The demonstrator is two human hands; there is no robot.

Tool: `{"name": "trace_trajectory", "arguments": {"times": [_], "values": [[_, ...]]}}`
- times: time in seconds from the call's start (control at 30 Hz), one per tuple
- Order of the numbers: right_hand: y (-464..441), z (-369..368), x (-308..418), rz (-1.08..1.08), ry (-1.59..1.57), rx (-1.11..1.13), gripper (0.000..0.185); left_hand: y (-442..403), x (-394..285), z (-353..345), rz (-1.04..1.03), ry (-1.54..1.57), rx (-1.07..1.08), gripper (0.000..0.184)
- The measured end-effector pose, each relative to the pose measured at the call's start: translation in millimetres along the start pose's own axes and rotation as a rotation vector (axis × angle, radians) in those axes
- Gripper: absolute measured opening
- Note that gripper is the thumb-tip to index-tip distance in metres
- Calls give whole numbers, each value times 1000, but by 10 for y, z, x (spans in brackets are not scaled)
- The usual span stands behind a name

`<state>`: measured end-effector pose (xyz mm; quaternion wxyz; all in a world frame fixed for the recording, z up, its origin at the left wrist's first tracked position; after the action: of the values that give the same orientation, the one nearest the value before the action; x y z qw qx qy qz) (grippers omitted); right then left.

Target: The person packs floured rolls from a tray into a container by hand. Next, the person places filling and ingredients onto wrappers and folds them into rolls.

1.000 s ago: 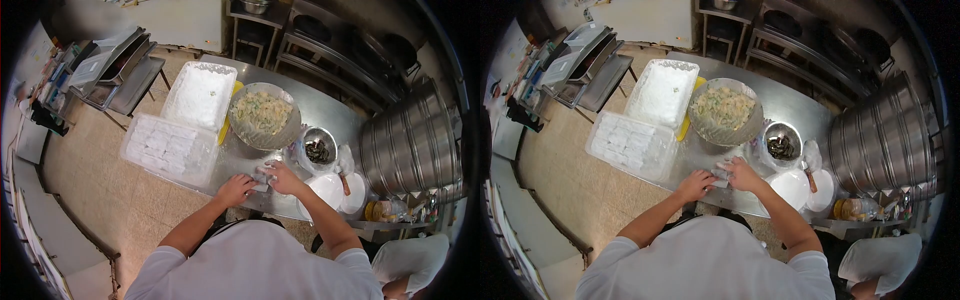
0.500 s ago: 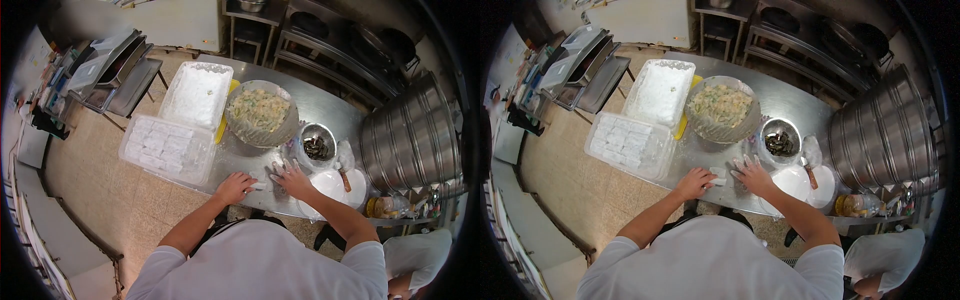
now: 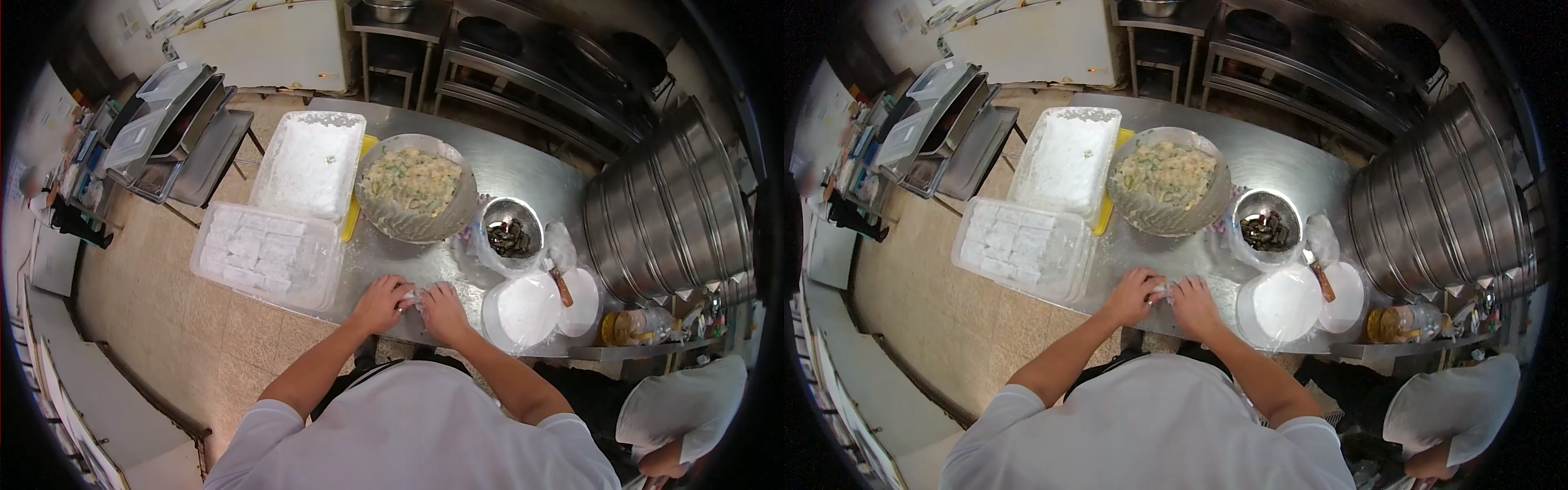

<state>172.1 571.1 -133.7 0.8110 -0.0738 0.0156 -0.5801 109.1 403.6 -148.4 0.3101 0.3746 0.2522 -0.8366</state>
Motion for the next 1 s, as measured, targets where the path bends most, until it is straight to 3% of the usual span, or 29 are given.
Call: {"name": "trace_trajectory", "arguments": {"times": [0.17,0.33,0.43,0.53,0.67,0.83,1.0], "values": [[-160,24,-81,-55,55,22,37,-52,27,60,-61,-47,-69,34],[-248,75,-20,-67,108,20,48,-178,74,49,4,-89,-132,35],[-392,127,-1,-78,79,144,55,-89,105,129,41,-58,-220,40],[-513,-57,-2,-12,8,239,58,115,137,244,117,-50,-267,43],[-726,68,-20,-96,-216,175,56,267,147,328,177,-71,-294,42],[-1749,813,39,-158,-646,-34,45,263,166,295,153,-128,-277,42],[-3059,902,245,-30,-594,59,32,268,224,258,164,-147,-261,43]]}}
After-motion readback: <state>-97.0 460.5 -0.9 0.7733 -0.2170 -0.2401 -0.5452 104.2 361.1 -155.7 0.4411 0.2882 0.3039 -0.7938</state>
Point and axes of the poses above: each hand's wrist, its own y-axis away from the middle knuckle, its own z-axis out of the back of the hand, x = y × z, the point moved 5 cm from there along -y, towards the middle knuckle, and after that the axes turned 13 degrees about y, right-handed, at the moved point
